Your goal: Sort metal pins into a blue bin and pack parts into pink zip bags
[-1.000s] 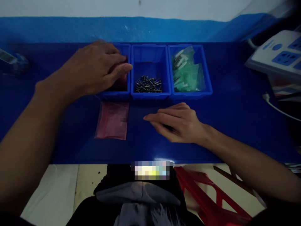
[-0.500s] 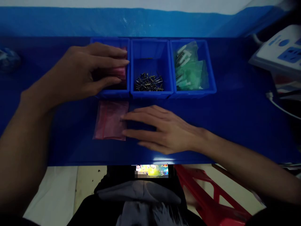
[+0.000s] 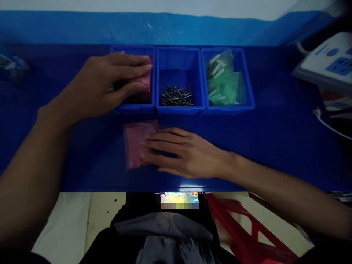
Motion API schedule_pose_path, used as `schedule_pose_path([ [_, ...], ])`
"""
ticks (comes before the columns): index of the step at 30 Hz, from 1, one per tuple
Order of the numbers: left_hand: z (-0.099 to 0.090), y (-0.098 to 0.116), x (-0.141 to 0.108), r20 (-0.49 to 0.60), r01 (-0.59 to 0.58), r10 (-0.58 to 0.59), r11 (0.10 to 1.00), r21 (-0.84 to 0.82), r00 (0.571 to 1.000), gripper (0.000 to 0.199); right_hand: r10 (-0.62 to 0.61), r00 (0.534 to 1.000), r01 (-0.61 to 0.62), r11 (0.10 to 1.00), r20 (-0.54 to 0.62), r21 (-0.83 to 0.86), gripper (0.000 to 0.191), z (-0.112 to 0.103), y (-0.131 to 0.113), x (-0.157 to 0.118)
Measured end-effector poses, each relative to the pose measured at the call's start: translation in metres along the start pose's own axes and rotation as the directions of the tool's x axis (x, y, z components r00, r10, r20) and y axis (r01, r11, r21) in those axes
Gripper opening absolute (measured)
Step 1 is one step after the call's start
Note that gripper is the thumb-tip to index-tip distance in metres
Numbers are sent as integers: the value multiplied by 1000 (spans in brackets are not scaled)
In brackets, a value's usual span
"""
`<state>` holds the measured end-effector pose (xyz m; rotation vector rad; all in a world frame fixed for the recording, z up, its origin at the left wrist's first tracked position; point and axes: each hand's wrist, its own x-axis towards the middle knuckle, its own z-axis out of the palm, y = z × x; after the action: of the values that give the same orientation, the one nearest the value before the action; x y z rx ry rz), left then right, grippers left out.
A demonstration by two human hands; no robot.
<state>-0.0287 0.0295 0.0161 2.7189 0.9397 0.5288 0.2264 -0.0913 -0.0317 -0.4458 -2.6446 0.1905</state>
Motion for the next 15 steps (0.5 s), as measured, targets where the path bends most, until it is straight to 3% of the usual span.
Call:
schedule_pose_path([
  [5, -1, -2, 1, -6, 24, -25, 997, -74, 1000, 51, -30, 993, 24, 998, -110, -54, 20, -11, 3, -2],
  [10, 0, -3, 1, -14, 10, -11, 999, -39, 1000, 50, -17, 996, 15, 1000, -92, -24, 43, -9, 2, -2],
  [12, 1, -3, 1, -7, 6, -6, 999, -35, 1000, 50, -35, 998, 32, 998, -61, -47, 38, -5, 3, -1],
  [15, 0, -4, 0, -11, -5, 4, 999, -47, 1000, 51, -56, 992, 50, 997, -116, -58, 25, -6, 4, -2],
])
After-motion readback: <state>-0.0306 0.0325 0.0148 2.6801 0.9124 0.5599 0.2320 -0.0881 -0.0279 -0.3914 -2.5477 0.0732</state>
